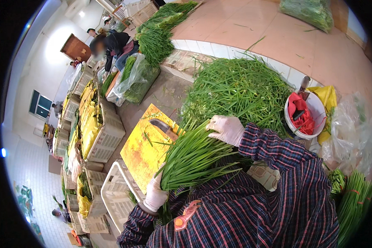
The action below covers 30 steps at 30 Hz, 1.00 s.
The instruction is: The person sorts and bundles long green vegetables, likely chives or scallions, by hand. They align the stems, trim the ends using a knife on a yellow cutting board, and place the finished bundles into a white plastic basket.
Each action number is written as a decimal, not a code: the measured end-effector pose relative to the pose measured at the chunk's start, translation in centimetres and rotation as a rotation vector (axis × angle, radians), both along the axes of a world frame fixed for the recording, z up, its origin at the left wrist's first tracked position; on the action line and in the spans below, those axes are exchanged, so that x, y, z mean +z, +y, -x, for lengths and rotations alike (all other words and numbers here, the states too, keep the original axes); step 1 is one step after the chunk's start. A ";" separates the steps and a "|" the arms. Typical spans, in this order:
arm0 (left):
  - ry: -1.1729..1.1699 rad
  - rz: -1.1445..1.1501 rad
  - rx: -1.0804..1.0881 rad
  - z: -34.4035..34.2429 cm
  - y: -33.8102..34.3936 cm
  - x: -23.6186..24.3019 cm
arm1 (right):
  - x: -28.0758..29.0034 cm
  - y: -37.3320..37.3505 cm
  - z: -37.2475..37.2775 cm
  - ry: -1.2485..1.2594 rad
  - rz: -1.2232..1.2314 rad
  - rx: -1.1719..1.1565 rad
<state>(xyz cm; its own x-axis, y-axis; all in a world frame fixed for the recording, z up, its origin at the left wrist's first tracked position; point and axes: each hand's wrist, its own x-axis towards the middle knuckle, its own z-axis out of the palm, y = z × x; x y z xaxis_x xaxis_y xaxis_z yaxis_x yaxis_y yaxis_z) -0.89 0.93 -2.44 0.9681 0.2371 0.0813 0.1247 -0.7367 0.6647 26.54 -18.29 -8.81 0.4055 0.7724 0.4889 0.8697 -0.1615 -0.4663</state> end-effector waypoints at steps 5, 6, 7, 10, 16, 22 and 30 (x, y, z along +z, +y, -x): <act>-0.023 0.019 -0.023 0.1 0.1 -0.1 | -1.2 -0.6 0.9 0.065 0.063 -0.091; -0.047 -0.021 -0.054 -0.1 -0.1 0.3 | -1.4 -0.6 1.1 0.082 0.007 -0.079; -0.009 0.022 -0.025 0.2 0.2 -0.2 | -1.4 -0.5 1.2 0.113 0.029 -0.079; 0.048 0.006 0.019 0.7 0.7 -0.8 | -0.5 -0.2 1.3 0.202 0.002 -0.021; 0.074 -0.028 -0.003 0.6 0.5 -0.2 | 0.1 0.5 -0.4 0.339 0.013 0.245; 0.065 -0.029 -0.025 0.4 1.0 -0.3 | 0.5 1.0 -0.5 0.262 0.129 0.175; 0.232 0.111 -0.013 -1.0 0.1 1.6 | -0.8 1.6 -0.2 -0.241 0.378 -0.189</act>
<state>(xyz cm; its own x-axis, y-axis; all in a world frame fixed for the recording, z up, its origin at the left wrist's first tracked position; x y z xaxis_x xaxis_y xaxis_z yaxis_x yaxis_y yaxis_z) 0.13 1.04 -0.88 0.9609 0.2193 -0.1691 0.2740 -0.6633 0.6964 26.74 -16.68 -9.65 0.4654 0.8379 0.2852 0.8850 -0.4463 -0.1328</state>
